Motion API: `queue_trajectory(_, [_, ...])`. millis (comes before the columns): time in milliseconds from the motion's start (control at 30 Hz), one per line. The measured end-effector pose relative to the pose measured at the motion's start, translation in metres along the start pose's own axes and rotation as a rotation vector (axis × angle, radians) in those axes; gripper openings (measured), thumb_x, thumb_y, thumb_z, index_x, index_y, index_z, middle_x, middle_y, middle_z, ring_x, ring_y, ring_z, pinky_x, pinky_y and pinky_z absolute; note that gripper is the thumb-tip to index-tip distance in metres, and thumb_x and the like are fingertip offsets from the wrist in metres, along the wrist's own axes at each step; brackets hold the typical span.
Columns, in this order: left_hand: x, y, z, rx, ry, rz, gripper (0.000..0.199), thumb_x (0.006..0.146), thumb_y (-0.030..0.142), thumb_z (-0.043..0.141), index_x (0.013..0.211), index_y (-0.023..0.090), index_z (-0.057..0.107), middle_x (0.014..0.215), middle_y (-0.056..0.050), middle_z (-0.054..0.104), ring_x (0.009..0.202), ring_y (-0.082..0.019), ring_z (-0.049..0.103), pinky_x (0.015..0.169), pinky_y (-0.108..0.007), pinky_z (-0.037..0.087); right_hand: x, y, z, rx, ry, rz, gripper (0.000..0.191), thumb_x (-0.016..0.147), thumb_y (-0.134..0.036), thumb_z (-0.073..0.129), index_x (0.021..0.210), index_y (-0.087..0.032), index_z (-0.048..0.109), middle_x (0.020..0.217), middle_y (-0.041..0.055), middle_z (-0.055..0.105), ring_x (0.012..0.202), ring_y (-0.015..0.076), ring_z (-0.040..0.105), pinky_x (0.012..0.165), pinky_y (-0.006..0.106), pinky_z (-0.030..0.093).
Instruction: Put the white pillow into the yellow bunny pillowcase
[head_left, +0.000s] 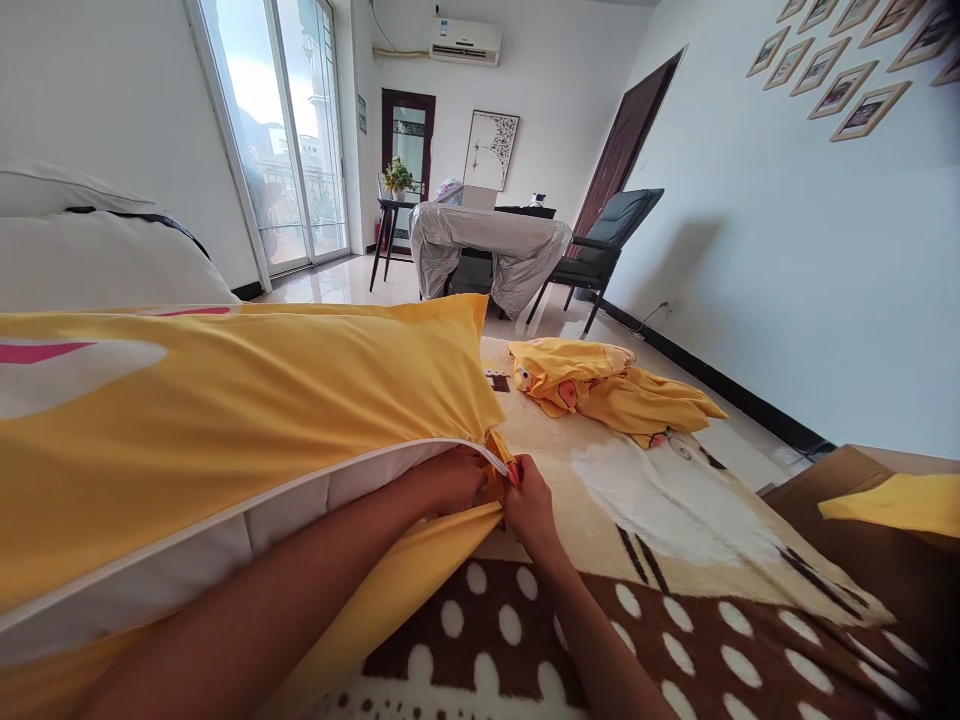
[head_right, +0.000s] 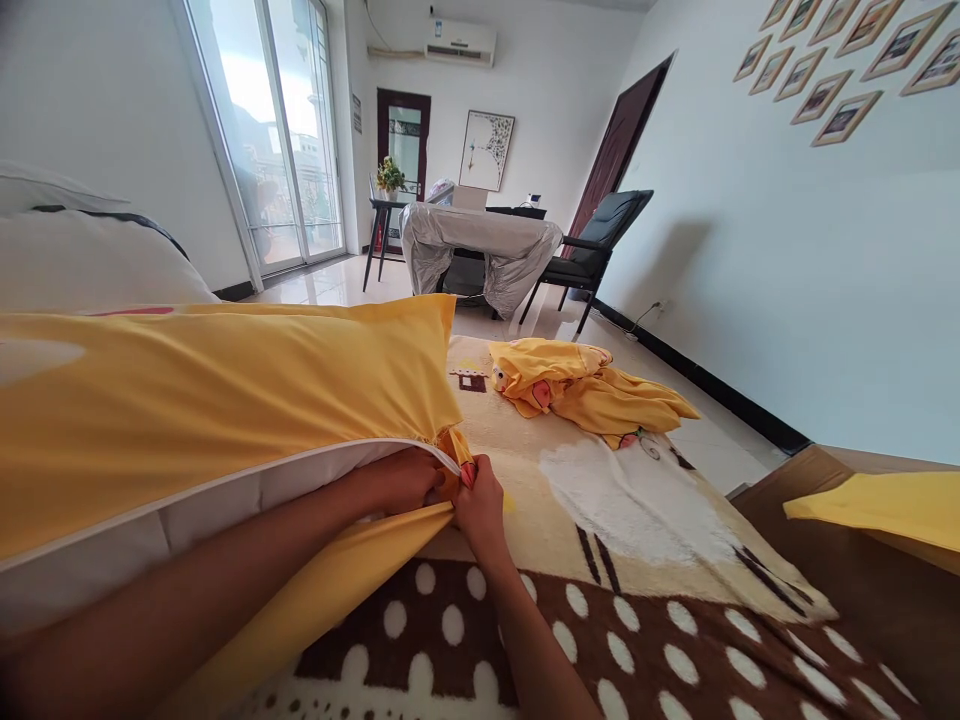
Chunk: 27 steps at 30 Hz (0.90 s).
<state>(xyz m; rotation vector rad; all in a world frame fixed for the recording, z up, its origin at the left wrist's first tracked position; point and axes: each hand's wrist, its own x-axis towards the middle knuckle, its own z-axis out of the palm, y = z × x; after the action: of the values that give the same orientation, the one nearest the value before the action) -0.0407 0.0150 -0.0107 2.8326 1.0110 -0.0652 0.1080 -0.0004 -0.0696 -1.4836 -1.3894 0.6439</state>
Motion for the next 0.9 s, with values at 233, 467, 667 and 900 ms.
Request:
queue_trajectory(233, [0.002,-0.002,0.004,-0.077,0.035,-0.017,0.029,0.081,0.018,0.050,0.105,0.012,0.063,0.120,-0.013,0.060,0.115,-0.027,0.051,0.098,-0.037,0.040,-0.002,-0.001,0.005,0.162,-0.054,0.037,0.017,0.063,-0.034,0.049,0.074,-0.022,0.047,0.067,-0.0019,0.053,0.062,0.0150,0.046,0.057,0.027,0.038])
queue_trajectory(467, [0.002,-0.003,0.004,-0.118,0.060,0.009,0.024,0.077,0.015,0.055,0.098,0.015,0.065,0.116,-0.010,0.063,0.112,-0.025,0.053,0.098,-0.035,0.039,-0.003,0.003,0.010,0.209,-0.050,0.135,0.025,0.063,-0.040,0.051,0.078,-0.020,0.050,0.065,-0.0017,0.053,0.057,0.0141,0.047,0.050,0.026,0.039])
queue_trajectory(667, [0.002,-0.003,0.006,-0.132,0.092,-0.016,0.018,0.073,0.012,0.054,0.089,0.013,0.064,0.095,-0.011,0.067,0.086,-0.023,0.060,0.078,-0.031,0.047,-0.001,0.009,0.006,0.059,-0.031,0.147,0.014,0.059,-0.033,0.055,0.063,-0.019,0.053,0.055,-0.0010,0.054,0.053,0.0146,0.044,0.050,0.026,0.031])
queue_trajectory(900, [-0.003,-0.009,0.011,-0.209,0.146,0.081,0.020,0.073,0.008,0.053,0.087,0.017,0.064,0.098,-0.007,0.068,0.088,-0.019,0.060,0.079,-0.027,0.046,-0.007,0.003,0.006,0.018,0.018,0.012,0.016,0.066,-0.034,0.051,0.058,-0.021,0.045,0.055,-0.0037,0.047,0.057,0.0136,0.039,0.055,0.026,0.028])
